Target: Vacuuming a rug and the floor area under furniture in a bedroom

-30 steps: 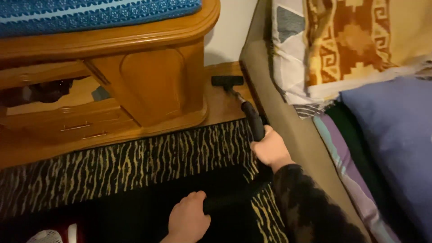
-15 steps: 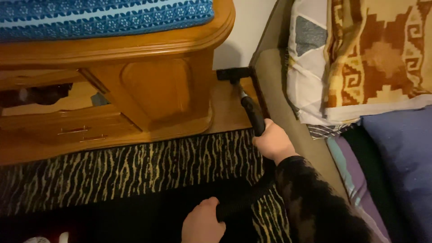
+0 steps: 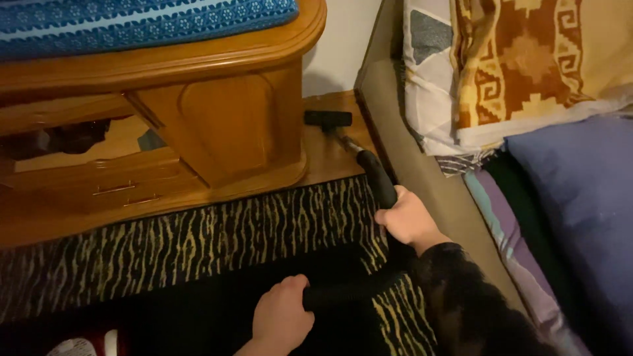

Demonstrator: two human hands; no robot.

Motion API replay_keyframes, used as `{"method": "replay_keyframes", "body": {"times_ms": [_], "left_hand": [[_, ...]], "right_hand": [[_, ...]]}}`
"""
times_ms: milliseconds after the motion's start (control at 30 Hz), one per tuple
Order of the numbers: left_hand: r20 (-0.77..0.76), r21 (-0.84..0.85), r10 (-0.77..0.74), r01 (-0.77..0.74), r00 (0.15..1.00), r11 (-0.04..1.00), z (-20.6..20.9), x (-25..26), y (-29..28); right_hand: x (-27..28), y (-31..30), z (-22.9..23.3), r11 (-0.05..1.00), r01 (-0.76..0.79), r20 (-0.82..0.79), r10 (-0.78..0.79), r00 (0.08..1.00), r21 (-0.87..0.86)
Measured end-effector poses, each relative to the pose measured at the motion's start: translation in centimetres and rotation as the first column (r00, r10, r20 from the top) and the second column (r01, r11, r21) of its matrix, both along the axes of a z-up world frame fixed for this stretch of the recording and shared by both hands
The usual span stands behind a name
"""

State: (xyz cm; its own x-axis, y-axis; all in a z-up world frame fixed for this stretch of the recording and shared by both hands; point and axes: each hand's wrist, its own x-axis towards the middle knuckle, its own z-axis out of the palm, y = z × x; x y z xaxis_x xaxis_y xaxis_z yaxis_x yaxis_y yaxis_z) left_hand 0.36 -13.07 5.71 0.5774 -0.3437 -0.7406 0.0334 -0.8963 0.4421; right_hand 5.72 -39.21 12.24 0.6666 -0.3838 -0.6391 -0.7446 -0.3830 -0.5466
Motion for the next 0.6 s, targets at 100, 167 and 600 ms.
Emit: {"method": "replay_keyframes", "body": {"times_ms": [100, 167, 600], "left_hand": [[0.028, 0.009, -0.057, 0.057, 0.998, 0.998, -1.0, -0.8, 0.7], [0.058, 0.004, -0.064, 0.064, 0.996, 0.998, -1.6, -1.8, 1.3], [0.162, -0.014, -0.060, 0.063, 0.985, 0.998, -3.0, -3.0, 3.3]], "right_hand": [[-2.2, 0.9, -0.6, 0.996, -0.009, 0.033, 0.011, 0.999, -0.084], [-3.8, 1.3, -1.3, 0.997, -0.008, 0.040, 0.012, 0.999, -0.082], [-5.2, 2.2, -2.6, 0.985, -0.011, 0.070, 0.024, 0.997, -0.174]]}}
